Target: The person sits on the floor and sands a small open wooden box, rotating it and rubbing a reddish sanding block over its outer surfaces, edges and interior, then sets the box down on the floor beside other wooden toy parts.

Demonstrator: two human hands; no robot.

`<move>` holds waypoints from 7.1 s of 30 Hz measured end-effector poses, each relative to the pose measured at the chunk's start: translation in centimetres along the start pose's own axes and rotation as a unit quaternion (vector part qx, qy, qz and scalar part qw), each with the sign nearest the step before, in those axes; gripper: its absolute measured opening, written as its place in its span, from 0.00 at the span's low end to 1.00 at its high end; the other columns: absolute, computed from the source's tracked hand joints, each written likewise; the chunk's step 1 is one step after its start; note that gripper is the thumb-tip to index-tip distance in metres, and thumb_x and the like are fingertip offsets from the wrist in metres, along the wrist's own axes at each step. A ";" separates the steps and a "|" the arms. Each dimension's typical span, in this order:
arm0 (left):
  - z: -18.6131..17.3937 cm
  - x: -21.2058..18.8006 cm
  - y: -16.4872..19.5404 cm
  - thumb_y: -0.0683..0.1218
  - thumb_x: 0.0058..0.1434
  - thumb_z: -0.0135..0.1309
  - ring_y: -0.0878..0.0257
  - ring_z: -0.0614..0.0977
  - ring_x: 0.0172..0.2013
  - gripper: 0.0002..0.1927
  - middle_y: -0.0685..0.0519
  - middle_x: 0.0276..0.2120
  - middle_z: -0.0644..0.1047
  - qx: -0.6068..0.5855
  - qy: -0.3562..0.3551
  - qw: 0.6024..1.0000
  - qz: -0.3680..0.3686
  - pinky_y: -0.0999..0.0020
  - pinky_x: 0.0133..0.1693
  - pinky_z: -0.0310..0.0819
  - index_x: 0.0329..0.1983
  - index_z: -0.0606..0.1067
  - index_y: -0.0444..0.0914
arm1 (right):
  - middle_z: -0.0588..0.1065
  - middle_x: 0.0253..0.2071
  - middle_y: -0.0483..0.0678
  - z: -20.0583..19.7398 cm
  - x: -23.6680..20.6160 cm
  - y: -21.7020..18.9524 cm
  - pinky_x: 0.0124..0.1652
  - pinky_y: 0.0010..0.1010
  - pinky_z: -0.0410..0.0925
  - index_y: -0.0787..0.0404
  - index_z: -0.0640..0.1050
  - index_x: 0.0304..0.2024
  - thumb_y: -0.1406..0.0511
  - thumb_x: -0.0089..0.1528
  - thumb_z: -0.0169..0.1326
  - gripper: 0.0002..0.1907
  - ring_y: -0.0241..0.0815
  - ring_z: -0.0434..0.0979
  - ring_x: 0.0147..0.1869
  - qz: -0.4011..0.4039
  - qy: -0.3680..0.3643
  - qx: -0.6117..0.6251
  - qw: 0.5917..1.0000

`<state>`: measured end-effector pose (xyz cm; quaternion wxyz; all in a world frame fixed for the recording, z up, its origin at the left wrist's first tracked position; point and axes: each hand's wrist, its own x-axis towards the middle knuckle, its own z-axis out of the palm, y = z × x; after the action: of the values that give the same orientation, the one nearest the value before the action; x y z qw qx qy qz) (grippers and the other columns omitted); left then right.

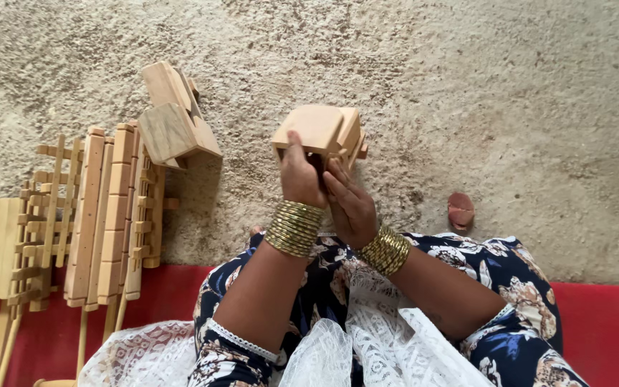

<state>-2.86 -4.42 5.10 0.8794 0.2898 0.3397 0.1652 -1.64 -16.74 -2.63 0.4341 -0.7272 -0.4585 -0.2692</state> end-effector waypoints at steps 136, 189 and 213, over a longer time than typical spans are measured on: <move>-2.7 0.8 7.7 0.50 0.60 0.60 0.56 0.83 0.47 0.20 0.47 0.54 0.77 0.638 -0.350 0.660 0.187 0.63 0.47 0.84 0.53 0.79 0.35 | 0.80 0.44 0.49 -2.8 -0.1 10.2 0.49 0.28 0.76 0.65 0.82 0.48 0.76 0.57 0.48 0.19 0.39 0.80 0.47 0.402 -0.176 0.414 0.797; -0.8 0.8 5.0 0.61 0.57 0.59 0.62 0.83 0.38 0.21 0.51 0.45 0.81 0.703 -0.108 0.630 0.313 0.62 0.36 0.79 0.31 0.83 0.39 | 0.79 0.43 0.53 -9.4 1.6 6.0 0.39 0.24 0.71 0.56 0.81 0.55 0.70 0.65 0.53 0.17 0.38 0.73 0.40 0.329 -0.307 -0.109 0.887; 0.9 -2.2 4.6 0.64 0.56 0.58 0.62 0.83 0.31 0.24 0.50 0.43 0.83 0.711 -0.191 0.574 0.358 0.63 0.28 0.77 0.29 0.83 0.39 | 0.81 0.38 0.52 -6.8 0.6 6.4 0.36 0.31 0.79 0.64 0.78 0.50 0.64 0.70 0.44 0.15 0.41 0.82 0.37 0.406 -0.088 0.039 0.909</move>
<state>-4.25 -2.21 9.58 0.3037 0.9451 0.0410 0.1132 4.41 -23.70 -1.33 0.4920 -0.8537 -0.1699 0.0131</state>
